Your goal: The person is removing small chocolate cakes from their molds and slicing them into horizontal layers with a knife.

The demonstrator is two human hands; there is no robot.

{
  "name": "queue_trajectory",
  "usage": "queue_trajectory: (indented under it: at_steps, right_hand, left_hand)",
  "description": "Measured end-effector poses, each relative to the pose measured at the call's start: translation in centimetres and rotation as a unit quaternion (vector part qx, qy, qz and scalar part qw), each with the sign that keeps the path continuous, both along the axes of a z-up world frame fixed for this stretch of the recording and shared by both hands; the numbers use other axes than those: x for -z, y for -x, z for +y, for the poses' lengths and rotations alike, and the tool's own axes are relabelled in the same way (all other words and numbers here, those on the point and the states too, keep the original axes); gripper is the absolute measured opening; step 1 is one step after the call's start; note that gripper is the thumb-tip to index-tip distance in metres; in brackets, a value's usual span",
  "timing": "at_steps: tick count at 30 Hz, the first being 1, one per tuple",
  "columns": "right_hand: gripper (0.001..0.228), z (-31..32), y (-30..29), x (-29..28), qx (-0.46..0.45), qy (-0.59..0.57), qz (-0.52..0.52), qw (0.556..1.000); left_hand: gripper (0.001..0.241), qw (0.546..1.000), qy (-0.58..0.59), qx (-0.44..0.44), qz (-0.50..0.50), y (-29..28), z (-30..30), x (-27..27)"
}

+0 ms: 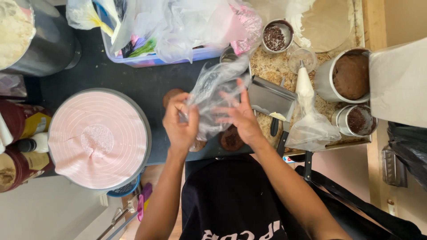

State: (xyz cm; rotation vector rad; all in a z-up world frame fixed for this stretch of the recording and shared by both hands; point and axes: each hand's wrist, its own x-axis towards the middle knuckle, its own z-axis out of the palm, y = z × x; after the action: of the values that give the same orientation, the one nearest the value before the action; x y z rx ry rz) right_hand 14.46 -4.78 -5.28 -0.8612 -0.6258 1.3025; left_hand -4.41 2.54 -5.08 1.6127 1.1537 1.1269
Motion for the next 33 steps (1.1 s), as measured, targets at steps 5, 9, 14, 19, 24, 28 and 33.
queue_trajectory:
  at_steps: [5,9,14,19,24,28,33]
  right_hand:
    - [0.056,0.3,3.1,4.6,0.03,0.098,-0.003,0.995]
    - [0.047,-0.5,3.9,3.5,-0.026,0.202,0.108,0.973]
    - [0.056,-3.1,4.4,5.3,-0.096,0.176,0.074,0.977]
    - [0.05,-4.4,4.7,11.5,-0.109,0.181,-0.148,0.966]
    - [0.046,-5.1,1.0,3.7,-0.126,0.147,-0.159,0.968]
    - [0.043,-6.3,-4.4,6.1,-0.066,0.148,-0.16,0.974]
    - [0.026,-9.6,-13.7,7.4,0.175,0.286,-0.304,0.892]
  left_hand:
    - [0.056,0.977,-0.154,0.129,0.075,-1.2,-3.4,-4.2]
    - [0.063,0.959,-0.12,0.139,0.217,-0.8,-4.2,-3.6]
    - [0.026,0.989,0.137,0.054,0.004,1.9,-4.3,2.2]
    - [0.018,0.888,0.426,0.031,-0.169,1.1,-3.3,4.2]
    - [0.021,0.93,0.327,-0.01,-0.166,2.2,-1.7,3.9]
    - [0.021,0.919,0.33,-0.017,-0.215,4.3,-0.2,3.0]
    - [0.021,0.915,0.335,-0.065,-0.217,5.2,0.1,0.4]
